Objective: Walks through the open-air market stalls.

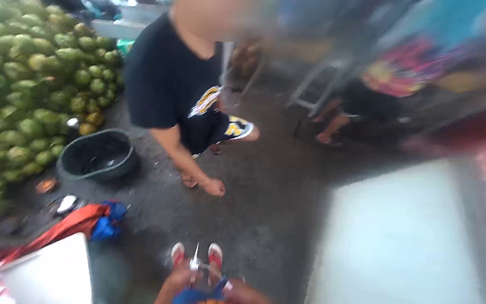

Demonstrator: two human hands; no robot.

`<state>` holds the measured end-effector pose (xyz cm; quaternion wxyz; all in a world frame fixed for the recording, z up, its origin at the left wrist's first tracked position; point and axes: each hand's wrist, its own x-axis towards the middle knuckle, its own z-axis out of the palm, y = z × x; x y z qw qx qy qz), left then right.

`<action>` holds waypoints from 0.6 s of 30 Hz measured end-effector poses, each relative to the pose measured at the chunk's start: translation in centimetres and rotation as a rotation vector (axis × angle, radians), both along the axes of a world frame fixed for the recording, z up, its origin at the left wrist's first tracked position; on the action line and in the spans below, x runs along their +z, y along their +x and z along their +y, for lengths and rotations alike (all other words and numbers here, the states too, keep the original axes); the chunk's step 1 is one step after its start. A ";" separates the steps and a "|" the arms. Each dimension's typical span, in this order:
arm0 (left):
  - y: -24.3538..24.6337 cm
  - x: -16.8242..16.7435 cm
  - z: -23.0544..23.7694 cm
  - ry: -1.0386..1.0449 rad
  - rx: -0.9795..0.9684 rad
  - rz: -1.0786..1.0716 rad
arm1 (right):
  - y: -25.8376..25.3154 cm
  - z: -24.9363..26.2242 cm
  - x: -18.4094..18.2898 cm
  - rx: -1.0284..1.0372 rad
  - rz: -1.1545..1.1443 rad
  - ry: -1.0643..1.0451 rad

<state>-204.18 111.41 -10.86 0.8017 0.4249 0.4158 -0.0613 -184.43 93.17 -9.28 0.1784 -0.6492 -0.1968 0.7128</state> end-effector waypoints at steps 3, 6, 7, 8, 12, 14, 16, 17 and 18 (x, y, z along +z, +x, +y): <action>-1.7 2.0 2.0 0.089 0.035 0.208 | 1.5 1.6 0.1 0.080 0.010 0.004; -3.1 2.7 3.1 0.130 0.134 0.328 | 2.0 3.5 -1.1 0.185 -0.062 0.005; -3.2 2.6 3.4 0.137 0.169 0.340 | 2.6 4.0 -1.5 0.178 -0.076 0.001; -3.2 2.4 3.3 0.142 0.178 0.351 | 3.1 4.1 -1.9 0.162 -0.076 -0.013; -1.7 2.3 1.7 0.249 -0.119 0.449 | 4.9 3.7 -2.1 0.142 -0.058 -0.041; 0.7 2.4 0.5 0.354 -0.334 0.464 | 5.9 3.5 -1.2 0.118 -0.049 -0.058; 3.4 2.3 -0.7 0.442 -0.516 0.414 | 7.1 3.4 -0.9 0.109 -0.057 -0.084; 4.7 2.5 -1.2 0.477 -0.595 0.367 | 7.7 3.4 -1.0 0.103 -0.055 -0.102; 5.9 3.0 -1.5 0.503 -0.672 0.315 | 8.1 3.6 -0.9 0.107 -0.048 -0.115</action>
